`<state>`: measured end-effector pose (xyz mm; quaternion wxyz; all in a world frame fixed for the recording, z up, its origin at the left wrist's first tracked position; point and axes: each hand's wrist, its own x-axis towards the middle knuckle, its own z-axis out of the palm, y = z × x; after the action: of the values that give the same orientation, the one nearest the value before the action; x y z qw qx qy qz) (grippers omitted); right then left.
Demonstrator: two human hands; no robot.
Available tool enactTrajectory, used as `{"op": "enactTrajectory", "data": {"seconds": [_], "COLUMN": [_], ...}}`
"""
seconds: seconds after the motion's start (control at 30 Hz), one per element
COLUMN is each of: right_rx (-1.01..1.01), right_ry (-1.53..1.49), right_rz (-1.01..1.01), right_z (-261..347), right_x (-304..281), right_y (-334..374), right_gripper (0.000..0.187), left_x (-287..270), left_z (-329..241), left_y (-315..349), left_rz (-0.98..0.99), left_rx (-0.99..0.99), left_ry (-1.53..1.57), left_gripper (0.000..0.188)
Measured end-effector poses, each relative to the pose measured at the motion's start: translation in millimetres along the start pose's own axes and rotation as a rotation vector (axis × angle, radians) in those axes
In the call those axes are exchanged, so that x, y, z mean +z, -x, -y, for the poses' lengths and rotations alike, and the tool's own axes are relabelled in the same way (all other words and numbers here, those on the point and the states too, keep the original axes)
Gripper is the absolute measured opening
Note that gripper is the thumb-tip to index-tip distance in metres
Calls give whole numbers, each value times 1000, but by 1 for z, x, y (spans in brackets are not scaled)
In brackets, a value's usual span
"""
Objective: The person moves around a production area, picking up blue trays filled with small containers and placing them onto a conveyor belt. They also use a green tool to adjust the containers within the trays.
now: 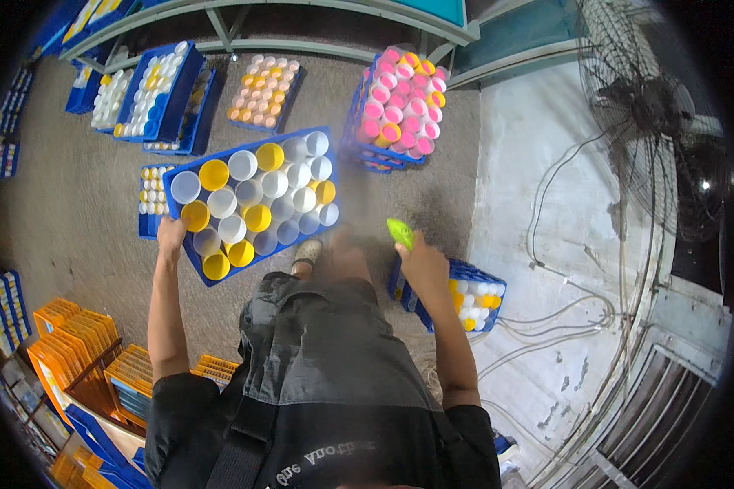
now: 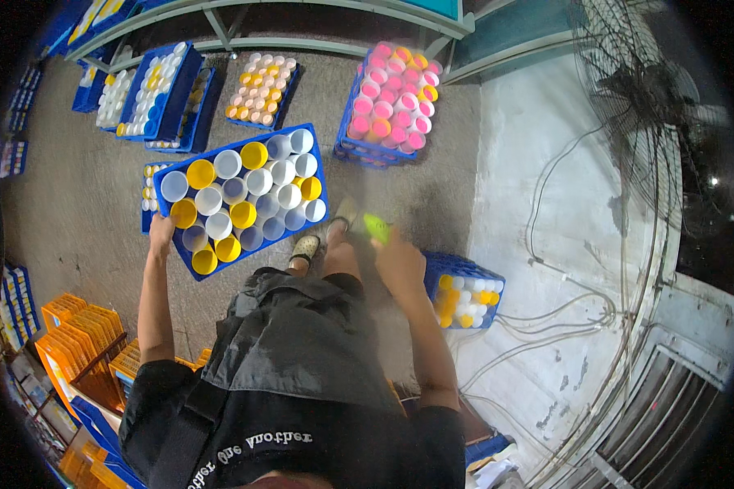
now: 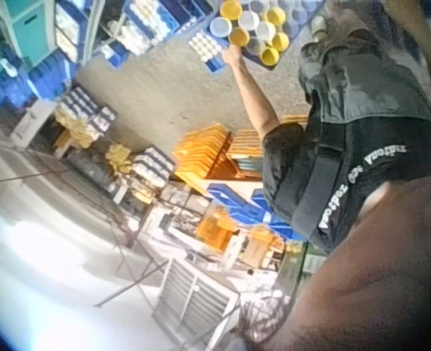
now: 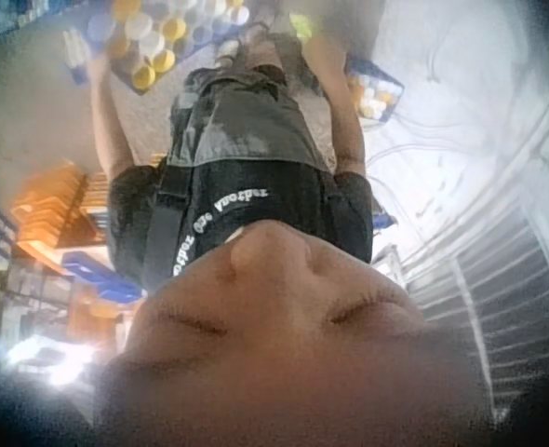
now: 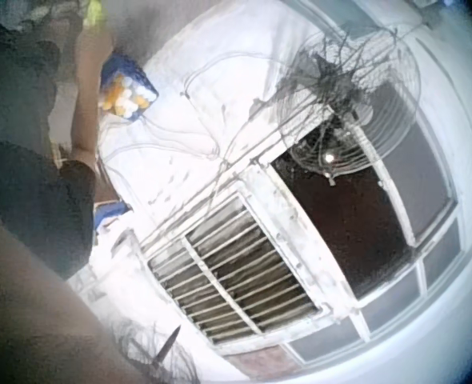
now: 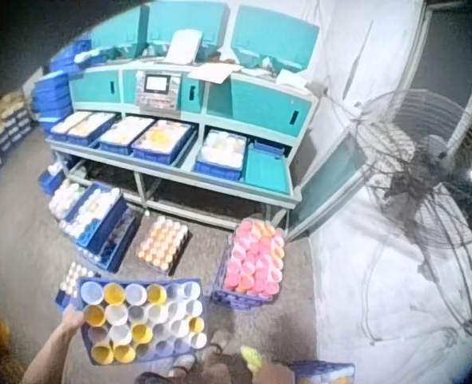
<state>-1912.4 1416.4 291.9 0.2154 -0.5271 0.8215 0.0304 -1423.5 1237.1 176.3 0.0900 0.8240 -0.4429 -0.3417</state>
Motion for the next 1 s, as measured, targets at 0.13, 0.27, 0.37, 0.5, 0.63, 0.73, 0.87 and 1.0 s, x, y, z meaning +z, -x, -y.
{"op": "enactTrajectory", "data": {"seconds": [0.13,0.27,0.37,0.5,0.63,0.73,0.87,1.0], "right_rx": [36,178,252,278,297,264,626,1016], "right_ry": [12,-153,-451,-502,-493,-296,-523,-558], "right_rz": [184,70,-61,-198,-155,-118,-27,22], "right_z": [-29,-72,-100,-118,-124,-124,-103,-52], "right_x": [-11,-20,-18,-27,-41,-42,-29,-20], "right_y": [-31,-93,-137,-190,-223,-233,-236,-251], "right_gripper": [46,48,51,49,48,50,55,58], "left_x": [9,33,73,193,328,397,450,478], "left_z": [-44,-132,-215,-353,-523,-626,-703,-778], "left_y": [-13,-40,-83,-134,-151,-144,-139,-195], "left_rz": [100,167,302,545,792,736,285,634], "left_rx": [29,61,-163,2,-77,-44,597,-234], "left_ry": [382,621,590,1070,1429,1135,-211,1087], "left_gripper": [32,32,29,31,34,41,44,82]}}
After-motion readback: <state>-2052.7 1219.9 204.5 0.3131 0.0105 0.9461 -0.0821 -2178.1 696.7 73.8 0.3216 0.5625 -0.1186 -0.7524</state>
